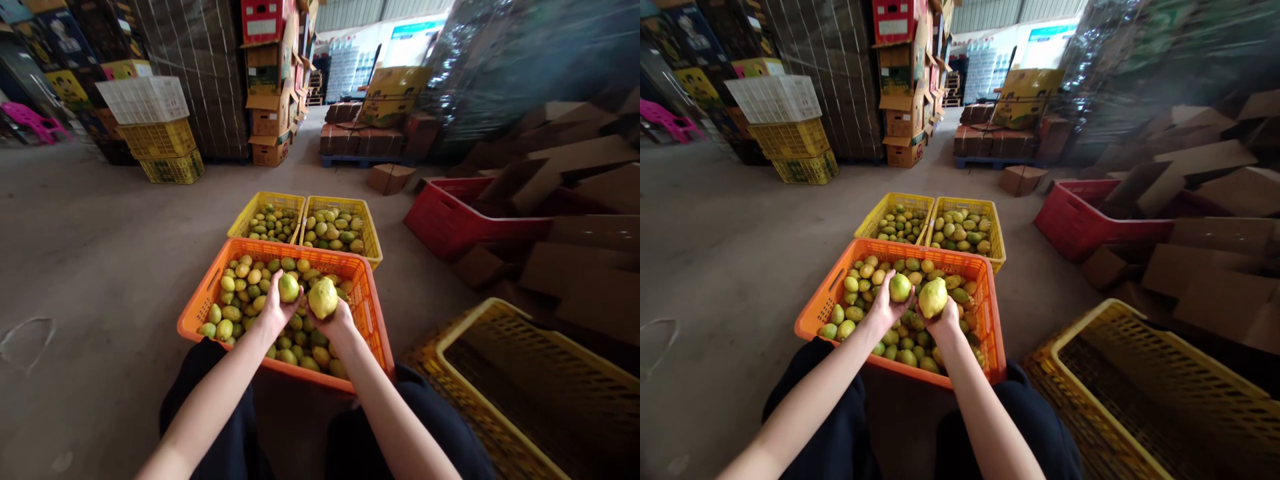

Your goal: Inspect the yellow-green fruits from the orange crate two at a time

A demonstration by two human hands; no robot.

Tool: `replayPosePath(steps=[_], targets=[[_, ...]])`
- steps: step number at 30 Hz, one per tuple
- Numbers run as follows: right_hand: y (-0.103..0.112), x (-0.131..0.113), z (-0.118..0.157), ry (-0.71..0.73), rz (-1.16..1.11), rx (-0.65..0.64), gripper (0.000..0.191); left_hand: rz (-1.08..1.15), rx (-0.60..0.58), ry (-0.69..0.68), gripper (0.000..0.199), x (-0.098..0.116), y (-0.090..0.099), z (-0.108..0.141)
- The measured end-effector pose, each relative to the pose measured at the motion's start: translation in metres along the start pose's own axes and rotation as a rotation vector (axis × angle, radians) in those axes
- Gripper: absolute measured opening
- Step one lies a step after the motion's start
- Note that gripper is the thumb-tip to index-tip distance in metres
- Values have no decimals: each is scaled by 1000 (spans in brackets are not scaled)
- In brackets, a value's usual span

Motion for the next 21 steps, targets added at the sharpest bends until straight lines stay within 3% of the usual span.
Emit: replayPosePath(steps=[4,8,16,21], targets=[[-1,6,3,-80,43,29,24,7,-65,62,31,-5,0,0],[-6,8,9,-106,53,3,24,-26,-98,57,29,-3,-3,2],[-13,-6,12,-35,11,-65,16,12,-145,18,21,9,-12,6],[-2,-9,7,-39,-30,47,19,52,-156,85,29,3,-13,2]])
Point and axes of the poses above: each hand's wrist, its own z-axis away from the middle knuckle, its own y-axis out of the back of the hand, x = y × z, the point moved 9 cm from there along -z, towards the middle knuckle, and after that the axes turned 10 degrees about y, right-handed, at the moved point
